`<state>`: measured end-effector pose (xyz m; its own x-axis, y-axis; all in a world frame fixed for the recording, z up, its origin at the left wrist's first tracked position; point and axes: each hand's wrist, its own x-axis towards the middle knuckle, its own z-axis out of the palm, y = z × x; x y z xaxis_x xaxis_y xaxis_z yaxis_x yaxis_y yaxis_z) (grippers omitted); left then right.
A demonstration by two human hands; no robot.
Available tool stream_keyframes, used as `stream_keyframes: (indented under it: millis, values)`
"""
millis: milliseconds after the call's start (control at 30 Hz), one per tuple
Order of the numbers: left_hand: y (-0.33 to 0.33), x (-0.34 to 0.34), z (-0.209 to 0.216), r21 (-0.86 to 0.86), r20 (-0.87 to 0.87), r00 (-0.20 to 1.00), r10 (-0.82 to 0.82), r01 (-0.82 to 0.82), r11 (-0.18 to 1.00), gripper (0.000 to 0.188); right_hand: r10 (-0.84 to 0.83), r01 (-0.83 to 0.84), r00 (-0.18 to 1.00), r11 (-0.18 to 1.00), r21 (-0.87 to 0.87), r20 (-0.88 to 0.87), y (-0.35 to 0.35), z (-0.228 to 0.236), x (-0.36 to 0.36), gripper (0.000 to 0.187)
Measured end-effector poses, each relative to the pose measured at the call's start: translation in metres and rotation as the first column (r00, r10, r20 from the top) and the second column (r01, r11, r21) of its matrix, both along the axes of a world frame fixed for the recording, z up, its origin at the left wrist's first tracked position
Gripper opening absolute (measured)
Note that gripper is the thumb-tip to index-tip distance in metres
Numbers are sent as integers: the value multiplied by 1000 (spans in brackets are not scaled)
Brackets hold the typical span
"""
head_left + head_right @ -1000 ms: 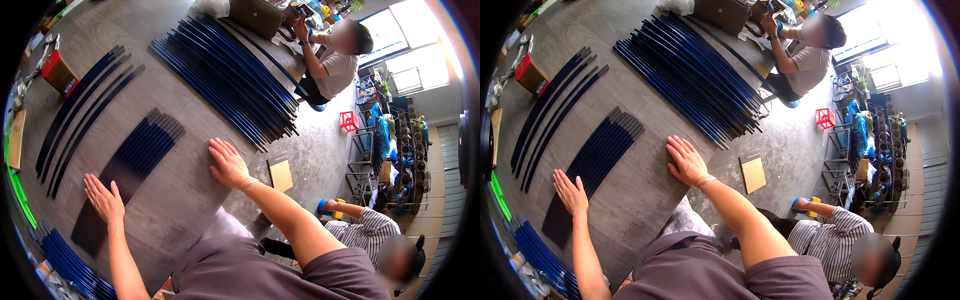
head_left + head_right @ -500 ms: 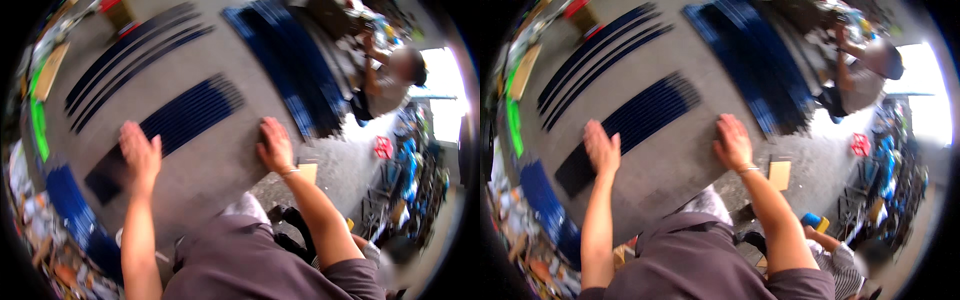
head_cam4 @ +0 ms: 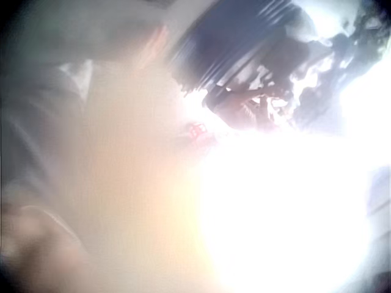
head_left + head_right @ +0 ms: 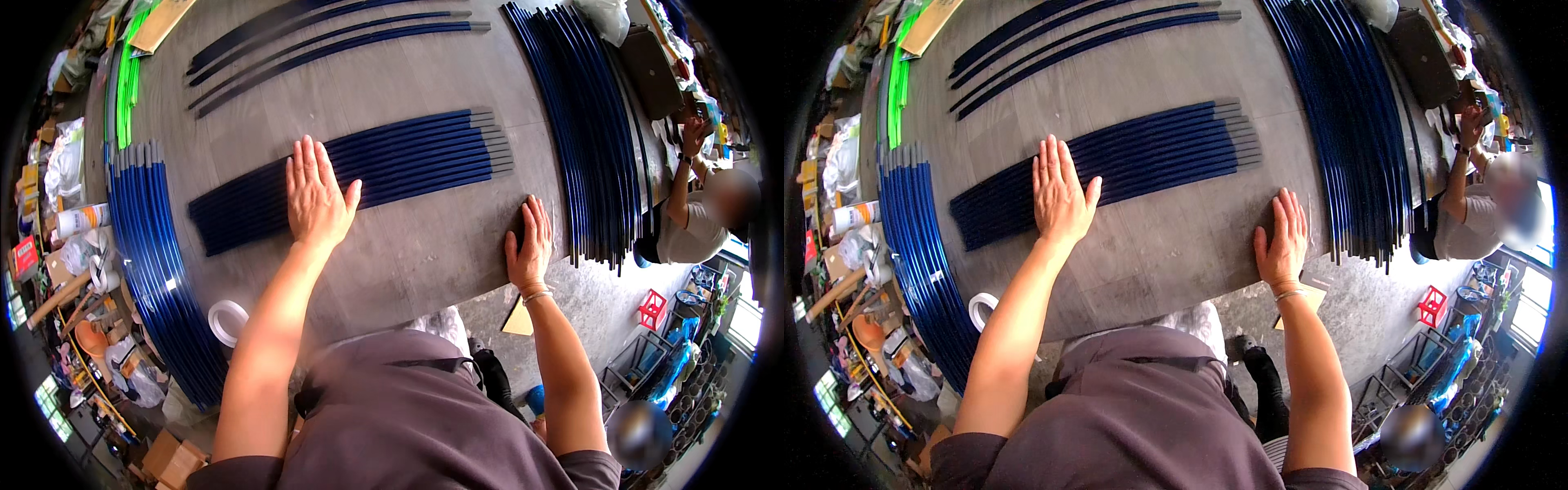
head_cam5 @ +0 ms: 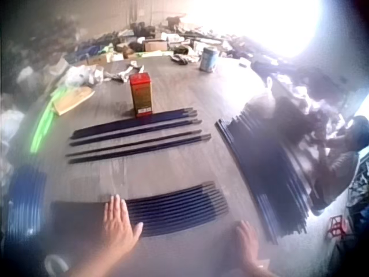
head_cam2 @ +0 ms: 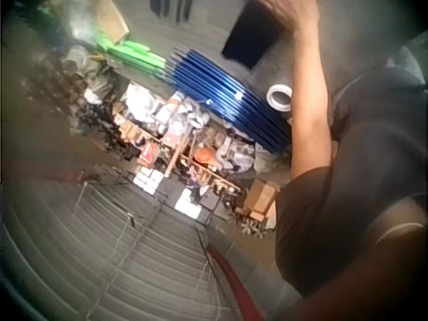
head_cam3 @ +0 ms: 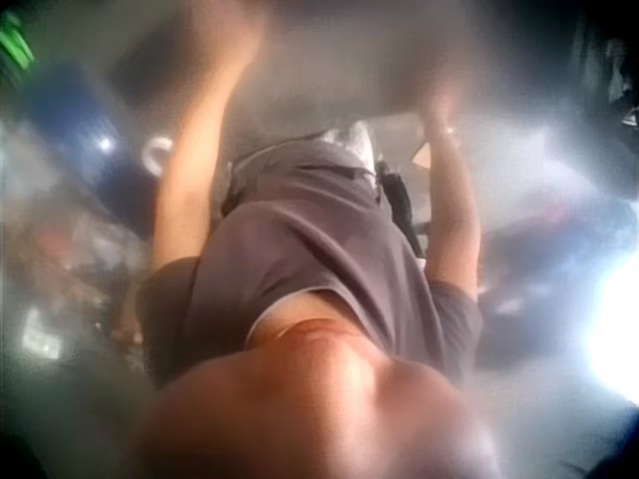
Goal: The person gathers and aligns multiple blue rods on a workbench, then secures them into a bundle using white tape. The person repeatedly arranges the rods and wraps the tape around the bundle to hold them together.
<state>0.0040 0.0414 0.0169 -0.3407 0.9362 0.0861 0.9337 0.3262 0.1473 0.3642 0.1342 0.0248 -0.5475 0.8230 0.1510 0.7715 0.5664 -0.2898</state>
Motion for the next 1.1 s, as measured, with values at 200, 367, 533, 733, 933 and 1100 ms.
stream_keyframes:
  millis: [200,367,533,733,933,1100]
  values:
    - [-8,6,0,-9,15,1000,-9,9,1000,84,2,-2,1000,1000,4,5,-1,-1,0,57]
    - [-14,10,2,-3,21,1000,-20,20,1000,85,-12,12,999,1000,4,31,0,-1,0,58]
    - [-11,7,1,-8,32,999,-13,13,1000,85,4,-4,1000,1000,-4,3,0,-1,-1,58]
    - [-7,4,-1,8,25,1000,-15,15,1000,86,6,-6,1000,1000,-1,16,0,0,0,58]
    - [-6,4,1,-2,27,1000,-9,9,1000,87,13,-13,1000,1000,7,15,0,0,0,58]
    - [-5,2,0,5,20,1000,-1,1,1000,87,-21,20,999,1000,-23,-37,0,2,-1,57]
